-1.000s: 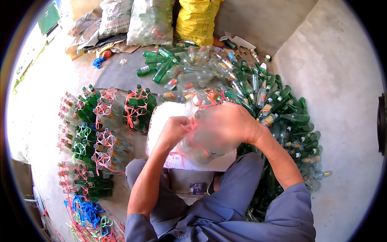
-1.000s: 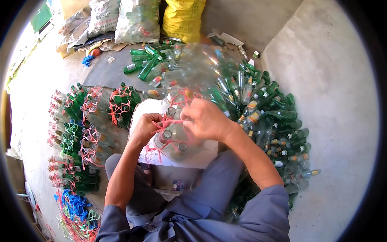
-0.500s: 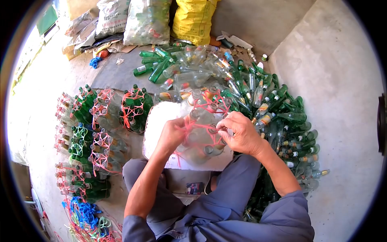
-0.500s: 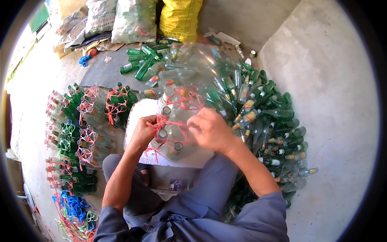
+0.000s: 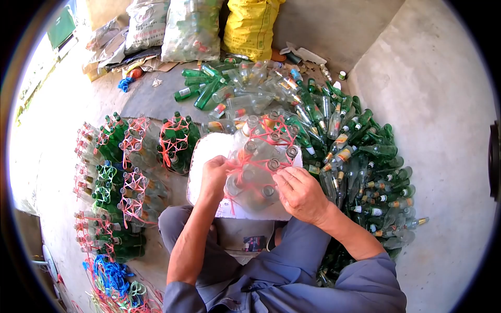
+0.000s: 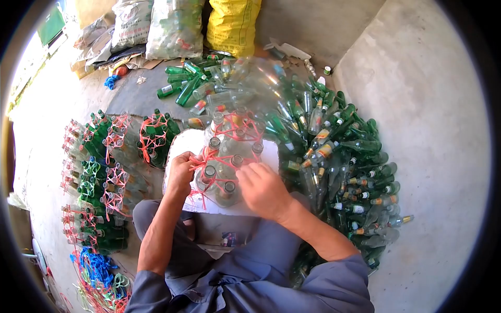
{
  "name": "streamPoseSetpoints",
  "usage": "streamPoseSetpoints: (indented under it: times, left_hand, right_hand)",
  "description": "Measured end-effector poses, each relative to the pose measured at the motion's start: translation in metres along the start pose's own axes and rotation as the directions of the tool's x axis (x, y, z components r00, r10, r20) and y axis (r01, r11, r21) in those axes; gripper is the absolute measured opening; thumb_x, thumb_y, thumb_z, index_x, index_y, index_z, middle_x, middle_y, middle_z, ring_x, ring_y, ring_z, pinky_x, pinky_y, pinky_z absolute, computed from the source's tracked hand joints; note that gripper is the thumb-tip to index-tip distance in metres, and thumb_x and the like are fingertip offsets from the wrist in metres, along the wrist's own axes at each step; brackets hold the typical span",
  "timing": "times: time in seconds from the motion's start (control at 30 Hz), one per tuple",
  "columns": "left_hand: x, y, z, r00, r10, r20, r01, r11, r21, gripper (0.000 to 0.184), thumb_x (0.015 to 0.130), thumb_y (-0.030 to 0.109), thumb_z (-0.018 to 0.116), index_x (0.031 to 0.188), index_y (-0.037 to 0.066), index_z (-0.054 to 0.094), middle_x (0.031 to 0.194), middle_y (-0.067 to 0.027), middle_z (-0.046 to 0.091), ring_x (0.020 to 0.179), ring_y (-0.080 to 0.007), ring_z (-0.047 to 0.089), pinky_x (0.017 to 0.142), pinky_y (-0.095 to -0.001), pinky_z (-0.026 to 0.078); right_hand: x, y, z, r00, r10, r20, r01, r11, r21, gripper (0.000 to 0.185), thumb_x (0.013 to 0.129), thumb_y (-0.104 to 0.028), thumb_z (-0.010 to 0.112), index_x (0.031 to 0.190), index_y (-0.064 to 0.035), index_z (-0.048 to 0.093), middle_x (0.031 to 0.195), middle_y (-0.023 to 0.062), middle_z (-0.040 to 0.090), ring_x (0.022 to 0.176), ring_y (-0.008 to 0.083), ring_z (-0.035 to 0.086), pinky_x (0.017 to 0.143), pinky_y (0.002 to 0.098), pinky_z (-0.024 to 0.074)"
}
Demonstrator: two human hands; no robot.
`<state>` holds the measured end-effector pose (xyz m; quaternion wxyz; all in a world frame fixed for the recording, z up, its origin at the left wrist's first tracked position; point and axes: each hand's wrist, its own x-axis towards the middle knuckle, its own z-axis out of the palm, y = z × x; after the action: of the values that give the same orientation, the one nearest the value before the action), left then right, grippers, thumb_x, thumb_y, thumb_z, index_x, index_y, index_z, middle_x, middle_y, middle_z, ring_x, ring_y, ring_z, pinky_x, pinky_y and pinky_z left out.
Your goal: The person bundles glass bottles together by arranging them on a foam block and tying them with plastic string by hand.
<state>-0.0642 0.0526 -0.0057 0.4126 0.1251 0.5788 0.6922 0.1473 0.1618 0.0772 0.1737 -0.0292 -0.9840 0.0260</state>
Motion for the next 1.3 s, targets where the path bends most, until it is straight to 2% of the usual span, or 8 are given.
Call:
streamPoseSetpoints:
  times: [0.17,0.3,0.53,0.63,0.73,0.93,1.13,1.3]
  left_hand:
    - [0.012,-0.025,-0.007,0.998,0.034,-0.045,-0.032,0.999,0.032,0.023,0.092,0.017,0.071,0.074,0.009,0.059,0.055,0.0081,0.043,0.042,-0.0028,0.028,0.04,-0.0257,0.017]
    - [0.01,-0.015,-0.026,0.993,-0.075,-0.088,0.075,0.997,0.002,0.021,0.089,0.015,0.069,0.076,0.0,0.065,0.059,0.0007,0.053,0.048,-0.0075,0.04,0.045,-0.0266,0.029]
    - [-0.002,-0.01,-0.03,0.996,-0.057,-0.064,0.06,0.997,0.047,0.02,0.089,0.017,0.069,0.075,0.005,0.064,0.055,0.0066,0.045,0.045,-0.0042,0.031,0.043,-0.026,0.021]
    - [0.004,-0.014,-0.041,0.993,-0.113,0.04,0.114,0.993,-0.025,0.019,0.091,0.019,0.068,0.078,0.006,0.063,0.057,0.0074,0.044,0.046,-0.0041,0.031,0.043,-0.0254,0.021]
    - [0.008,-0.02,-0.043,0.997,-0.058,0.049,0.063,0.993,-0.101,0.018,0.093,0.021,0.067,0.083,0.007,0.063,0.059,0.0075,0.044,0.047,-0.0039,0.032,0.043,-0.0247,0.02]
    - [0.0,-0.007,-0.032,0.997,0.011,0.07,0.016,0.927,-0.374,0.02,0.101,0.019,0.062,0.083,0.01,0.057,0.085,-0.0011,0.061,0.076,-0.0095,0.057,0.056,-0.0229,0.036]
    - [0.003,-0.01,-0.026,0.98,0.108,0.164,0.017,0.786,-0.618,0.016,0.101,0.021,0.059,0.093,0.007,0.058,0.094,-0.0086,0.067,0.083,-0.0166,0.061,0.068,-0.029,0.045]
    - [0.011,-0.007,-0.02,0.965,0.105,0.242,0.12,0.644,-0.756,0.013,0.102,0.017,0.057,0.092,0.01,0.052,0.079,-0.0036,0.055,0.073,-0.016,0.054,0.058,-0.0279,0.041]
  right_hand:
    - [0.001,-0.003,0.0,0.997,-0.023,-0.069,0.023,1.0,-0.009,0.038,0.074,-0.001,0.072,0.11,0.0072,0.066,0.11,0.0192,0.068,0.105,0.0347,0.066,0.095,0.0452,0.0528]
    - [0.0,-0.006,-0.001,0.991,-0.073,-0.11,0.069,0.997,-0.044,0.035,0.073,0.0,0.072,0.107,0.0065,0.067,0.107,0.0188,0.07,0.105,0.0342,0.067,0.093,0.0443,0.054]
    - [0.01,-0.001,-0.006,0.995,0.068,-0.078,-0.059,0.992,0.114,0.027,0.077,-0.006,0.075,0.103,-0.0002,0.07,0.106,0.0153,0.072,0.106,0.0319,0.067,0.093,0.0444,0.0525]
    - [0.037,0.0,-0.023,0.981,0.051,-0.189,-0.061,0.997,-0.048,0.027,0.082,-0.015,0.073,0.105,-0.0013,0.07,0.112,0.0163,0.07,0.112,0.0349,0.063,0.097,0.0491,0.0479]
    - [0.049,0.014,-0.005,0.941,0.255,-0.22,-0.26,0.966,0.008,0.05,0.084,-0.031,0.077,0.121,0.0003,0.067,0.123,0.0199,0.067,0.121,0.0435,0.058,0.104,0.0503,0.0435]
    - [0.078,0.018,0.041,0.885,0.446,-0.132,-0.451,0.892,-0.011,0.089,0.083,-0.068,0.068,0.138,0.0014,0.055,0.139,0.022,0.058,0.132,0.0467,0.049,0.108,0.0521,0.0386]
    - [0.085,0.012,0.05,0.891,0.446,-0.081,-0.451,0.89,-0.06,0.085,0.08,-0.064,0.072,0.132,0.0009,0.059,0.148,0.019,0.049,0.136,0.0434,0.042,0.104,0.063,0.0331]
    - [0.085,0.011,0.049,0.878,0.476,-0.055,-0.479,0.869,-0.121,0.08,0.08,-0.06,0.071,0.133,-0.0009,0.061,0.15,0.0151,0.048,0.137,0.0393,0.044,0.106,0.0521,0.0347]
